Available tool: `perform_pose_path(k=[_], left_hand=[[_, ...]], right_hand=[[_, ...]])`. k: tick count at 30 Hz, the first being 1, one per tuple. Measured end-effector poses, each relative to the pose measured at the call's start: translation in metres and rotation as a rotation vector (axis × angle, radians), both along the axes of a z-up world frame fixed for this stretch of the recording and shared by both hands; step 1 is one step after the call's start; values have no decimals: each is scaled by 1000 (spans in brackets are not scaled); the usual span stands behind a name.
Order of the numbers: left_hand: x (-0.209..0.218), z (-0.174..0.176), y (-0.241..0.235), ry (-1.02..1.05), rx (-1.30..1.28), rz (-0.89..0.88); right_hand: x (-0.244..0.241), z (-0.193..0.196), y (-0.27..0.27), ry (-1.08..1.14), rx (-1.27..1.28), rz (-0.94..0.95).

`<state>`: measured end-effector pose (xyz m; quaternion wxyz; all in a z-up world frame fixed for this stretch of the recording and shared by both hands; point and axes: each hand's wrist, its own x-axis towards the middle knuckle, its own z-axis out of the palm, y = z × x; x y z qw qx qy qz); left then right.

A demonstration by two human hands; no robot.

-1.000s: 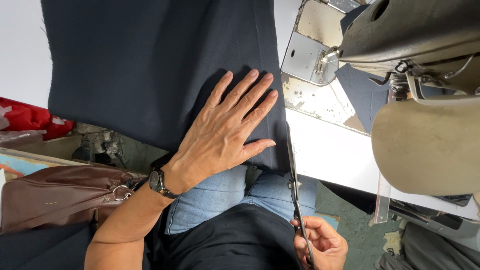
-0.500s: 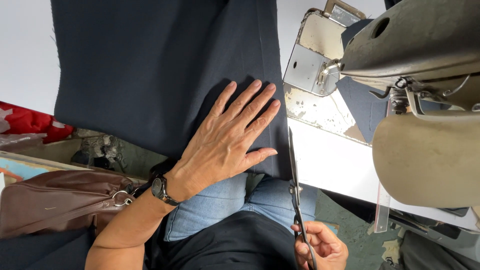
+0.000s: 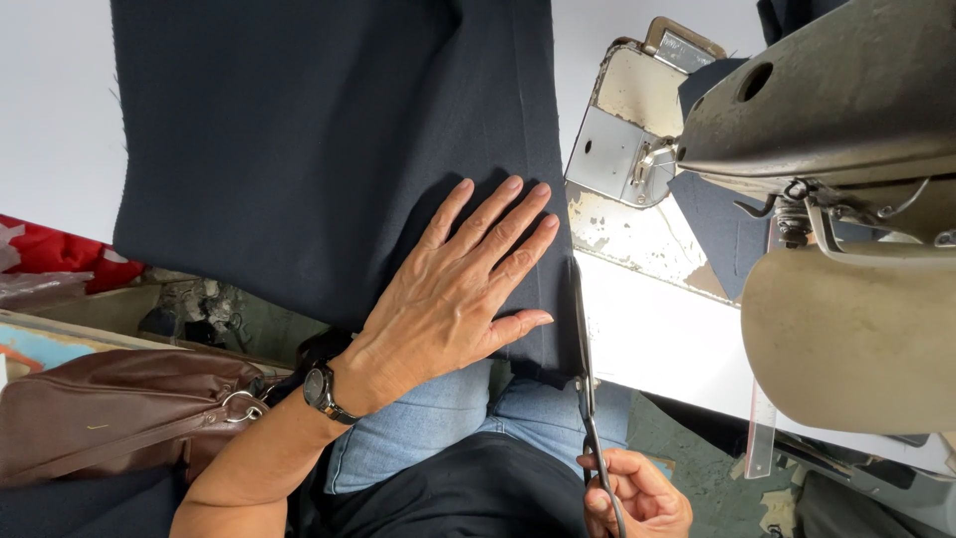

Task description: The person aligns a piece of dark fabric on a white table and uses scissors to cut a strip along a pre-marked or folded line.

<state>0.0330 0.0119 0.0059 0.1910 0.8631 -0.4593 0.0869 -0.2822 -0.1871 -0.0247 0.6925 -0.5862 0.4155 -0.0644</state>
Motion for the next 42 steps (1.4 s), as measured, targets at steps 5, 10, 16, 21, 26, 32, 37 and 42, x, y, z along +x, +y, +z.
perform_pose_path(k=[5, 10, 16, 21, 26, 32, 37, 42], left_hand=[[0, 0, 0, -4, 4, 6], [0, 1, 0, -11, 3, 14], [0, 1, 0, -28, 21, 20], [1, 2, 0, -20, 15, 13], [0, 3, 0, -23, 13, 22], [1, 3, 1, -18, 11, 24], [1, 5, 1, -21, 9, 25], [1, 4, 1, -28, 11, 26]], right_hand=[[16, 3, -2, -112, 84, 122], [32, 8, 4, -87, 50, 96], [37, 15, 10, 34, 17, 23], [33, 4, 2, -153, 74, 97], [48, 9, 2, -128, 75, 109], [56, 10, 1, -48, 53, 94], [55, 12, 1, 82, 15, 29], [51, 4, -6, -37, 76, 62]])
